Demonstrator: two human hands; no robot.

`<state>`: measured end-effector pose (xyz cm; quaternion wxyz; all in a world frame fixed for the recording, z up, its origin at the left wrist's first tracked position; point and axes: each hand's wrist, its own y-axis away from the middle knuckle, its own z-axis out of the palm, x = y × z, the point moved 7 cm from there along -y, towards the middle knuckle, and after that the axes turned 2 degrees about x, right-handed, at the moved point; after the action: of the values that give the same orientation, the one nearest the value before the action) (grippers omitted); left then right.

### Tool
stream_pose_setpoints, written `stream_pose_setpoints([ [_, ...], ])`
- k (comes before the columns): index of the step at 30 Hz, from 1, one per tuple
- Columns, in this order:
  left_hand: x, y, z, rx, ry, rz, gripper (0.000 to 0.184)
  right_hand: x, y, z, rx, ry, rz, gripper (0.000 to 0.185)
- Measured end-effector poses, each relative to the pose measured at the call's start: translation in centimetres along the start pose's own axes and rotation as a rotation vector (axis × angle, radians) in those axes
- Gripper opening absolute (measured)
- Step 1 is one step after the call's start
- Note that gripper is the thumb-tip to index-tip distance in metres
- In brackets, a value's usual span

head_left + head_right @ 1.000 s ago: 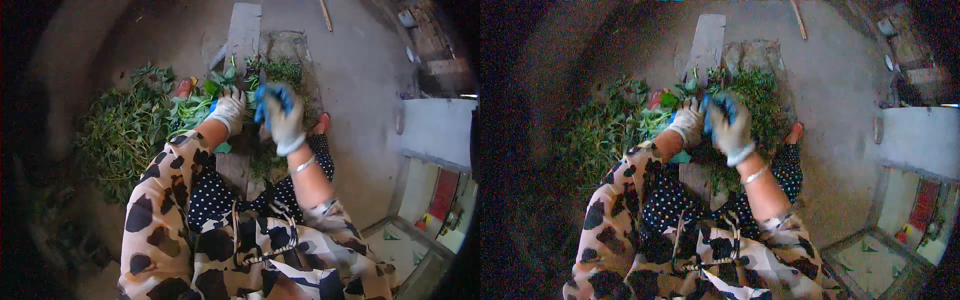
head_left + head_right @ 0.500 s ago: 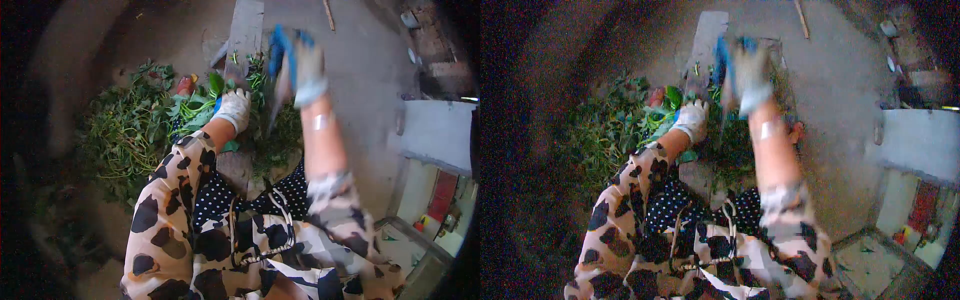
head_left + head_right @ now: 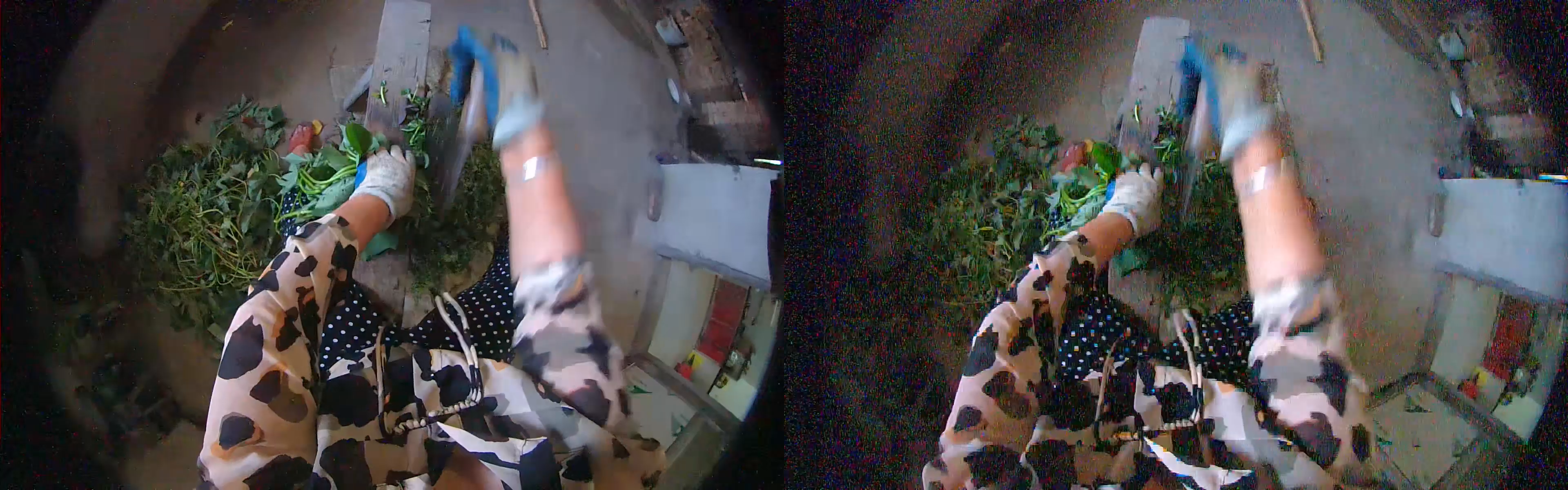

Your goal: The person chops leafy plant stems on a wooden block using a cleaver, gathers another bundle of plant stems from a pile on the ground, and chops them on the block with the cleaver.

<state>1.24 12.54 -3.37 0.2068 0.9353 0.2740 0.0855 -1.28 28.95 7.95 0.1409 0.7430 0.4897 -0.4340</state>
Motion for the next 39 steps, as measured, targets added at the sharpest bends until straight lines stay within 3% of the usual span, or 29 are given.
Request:
stream_pose_setpoints([
  [1,0.0,-0.1,0.5,0.010,0.005,-0.003,0.051,0.9,5.4,-0.1,0.316,-0.549,0.186,0.026],
  [2,0.0,-0.1,0.9,0.105,-0.006,-0.025,0.052,0.2,9.8,1.0,0.325,-0.699,0.177,0.018],
  [3,0.0,0.4,0.7,0.189,-0.019,-0.044,0.053,-2.2,13.3,1.9,0.243,-0.778,0.137,0.012],
  [4,-0.1,0.4,0.9,0.187,-0.020,-0.045,0.053,-0.4,16.0,3.0,0.282,-0.603,0.039,0.009],
  [6,0.1,1.1,1.0,0.077,0.060,-0.015,0.056,-1.4,13.2,1.5,0.256,-0.829,0.350,0.013],
  [8,0.4,1.1,1.6,0.141,0.046,-0.012,0.057,1.5,6.5,0.0,0.105,-0.727,0.533,0.019],
  [10,1.1,1.7,1.2,0.263,-0.072,0.047,0.065,-0.8,-0.3,-2.1,0.039,-0.173,-0.122,0.025],
  [11,1.0,0.6,1.6,0.233,-0.045,0.057,0.064,0.8,-3.6,-2.0,0.044,-0.168,-0.125,0.025],
  [12,0.8,-0.1,0.7,0.234,-0.041,0.059,0.064,4.2,-6.5,-0.1,-0.091,-0.631,0.137,0.023],
  [13,0.5,-0.6,0.4,0.102,0.000,0.017,0.061,6.0,-6.8,2.1,-0.226,-1.088,0.401,0.024],
  [14,0.3,-1.0,0.5,-0.032,0.043,-0.022,0.057,6.0,-5.5,2.2,-0.222,-1.082,0.398,0.024],
  [15,0.2,-1.3,0.0,-0.028,0.029,-0.045,0.072,4.7,-3.7,0.5,-0.044,-0.638,0.139,0.023],
  [16,0.4,-1.0,0.2,-0.019,0.034,-0.042,0.072,2.9,-0.7,-0.6,0.125,-0.189,-0.115,0.025],
  [18,0.3,-0.3,0.6,0.052,0.061,-0.081,0.065,-0.1,7.8,0.3,0.258,-0.768,0.353,0.021],
  [19,0.5,-0.1,1.5,0.212,-0.004,-0.061,0.068,-0.4,10.9,1.4,0.281,-0.741,0.274,0.018],
  [20,0.6,0.3,1.6,0.205,-0.007,-0.054,0.068,0.1,13.5,2.5,0.301,-0.710,0.190,0.015],
  [22,0.7,0.4,1.3,0.024,-0.060,-0.005,0.066,-0.3,16.1,3.7,0.295,-0.639,0.127,0.014],
  [27,-1.4,-0.8,0.4,0.069,0.155,0.043,0.038,-0.5,14.0,2.2,0.162,-0.763,0.266,0.015],
  [29,-5.9,-1.3,-0.7,0.136,0.335,0.001,0.040,-0.2,13.4,2.2,0.097,-0.877,0.373,0.016],
  [30,-8.9,-0.4,-3.1,0.260,0.522,0.003,0.040,-0.2,13.4,2.1,0.104,-0.896,0.372,0.016],
  [31,-12.4,-1.5,-4.4,0.398,0.896,0.128,0.039,0.1,13.5,2.1,0.115,-0.889,0.368,0.013],
  [32,-16.0,-0.5,-8.3,0.516,0.466,-0.041,0.039,0.6,13.5,2.3,0.121,-0.883,0.365,0.011],
  [33,-17.0,2.5,-14.8,0.601,0.302,-0.139,0.039,1.0,13.5,2.3,0.153,-0.821,0.330,0.010],
  [34,-17.8,4.5,-19.1,0.731,0.310,-0.097,0.037,0.9,13.6,2.1,0.147,-0.832,0.323,0.010],
  [36,-20.1,5.9,-24.9,0.775,0.467,-0.102,0.041,0.6,13.8,1.7,0.149,-0.653,0.330,0.011],
  [38,-24.9,2.0,-30.0,0.340,-1.394,-0.217,0.033,0.4,14.0,1.9,0.225,-0.801,0.361,0.013],
  [39,-23.7,0.9,-25.7,0.172,-1.236,-0.164,0.034,-0.1,13.9,1.5,0.230,-0.835,0.351,0.013],
])
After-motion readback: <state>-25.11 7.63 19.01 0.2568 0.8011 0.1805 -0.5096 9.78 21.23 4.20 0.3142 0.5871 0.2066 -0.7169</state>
